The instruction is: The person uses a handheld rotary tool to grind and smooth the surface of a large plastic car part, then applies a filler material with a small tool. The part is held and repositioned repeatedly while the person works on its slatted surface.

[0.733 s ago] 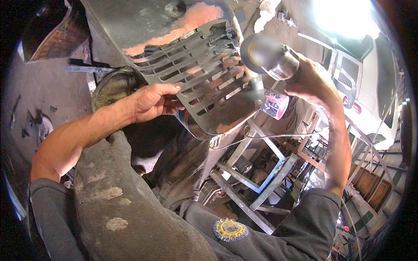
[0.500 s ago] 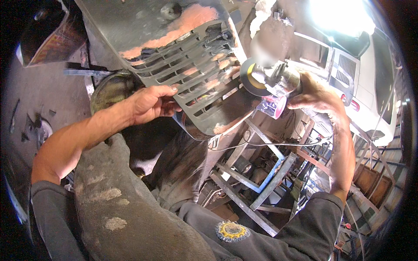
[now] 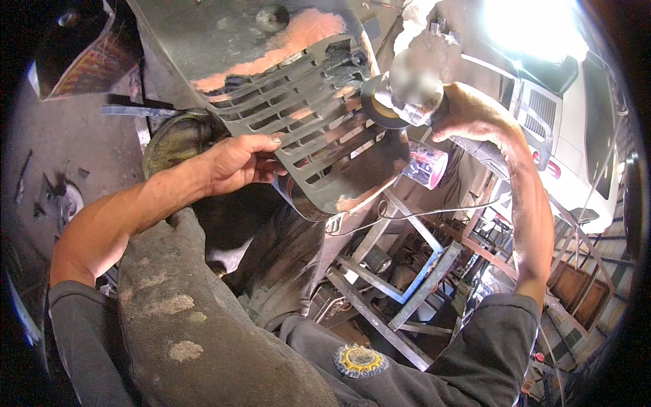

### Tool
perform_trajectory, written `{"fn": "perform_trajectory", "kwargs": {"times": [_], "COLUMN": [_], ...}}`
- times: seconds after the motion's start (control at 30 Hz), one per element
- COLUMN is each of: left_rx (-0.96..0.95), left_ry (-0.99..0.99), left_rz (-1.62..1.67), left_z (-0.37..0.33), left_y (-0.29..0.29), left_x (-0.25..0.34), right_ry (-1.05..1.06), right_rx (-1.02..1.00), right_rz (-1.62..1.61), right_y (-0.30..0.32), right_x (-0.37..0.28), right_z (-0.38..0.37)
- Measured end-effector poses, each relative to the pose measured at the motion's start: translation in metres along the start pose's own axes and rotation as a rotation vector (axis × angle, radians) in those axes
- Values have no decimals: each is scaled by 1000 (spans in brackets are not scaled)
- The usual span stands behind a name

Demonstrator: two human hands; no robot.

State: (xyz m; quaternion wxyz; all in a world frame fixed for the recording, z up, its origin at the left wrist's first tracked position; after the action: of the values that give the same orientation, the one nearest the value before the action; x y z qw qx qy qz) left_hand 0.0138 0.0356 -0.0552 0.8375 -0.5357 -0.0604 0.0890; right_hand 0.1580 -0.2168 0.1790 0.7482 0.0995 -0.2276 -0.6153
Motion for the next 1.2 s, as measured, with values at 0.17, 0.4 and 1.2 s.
{"fn": "perform_trajectory", "kwargs": {"times": [0.17, 0.4, 1.2], "left_rx": [-2, -5, -94], "left_ry": [-2, -13, 80], "left_rz": [12, 7, -107], "left_z": [-3, -3, 4], "left_y": [1, 2, 3], "left_x": [-2, -1, -1], "right_ry": [-27, -105, -342], "right_rx": [53, -32, 359], "right_rz": [-8, 45, 93], "right_y": [6, 2, -3], "right_x": [1, 1, -38], "right_z": [-1, 20, 50]}}
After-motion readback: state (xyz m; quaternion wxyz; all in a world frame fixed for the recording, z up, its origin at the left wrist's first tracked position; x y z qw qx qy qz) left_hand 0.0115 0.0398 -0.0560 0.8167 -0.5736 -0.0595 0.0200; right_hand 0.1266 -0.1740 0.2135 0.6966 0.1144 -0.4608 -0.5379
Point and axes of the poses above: each hand's wrist, its own z-axis away from the middle knuckle, its own y-axis out of the back of the hand, x = y × z, the point moved 2 cm from there along -z, towards the middle knuckle, and after that the axes turned 1 degree about -z, right-handed, at the moved point
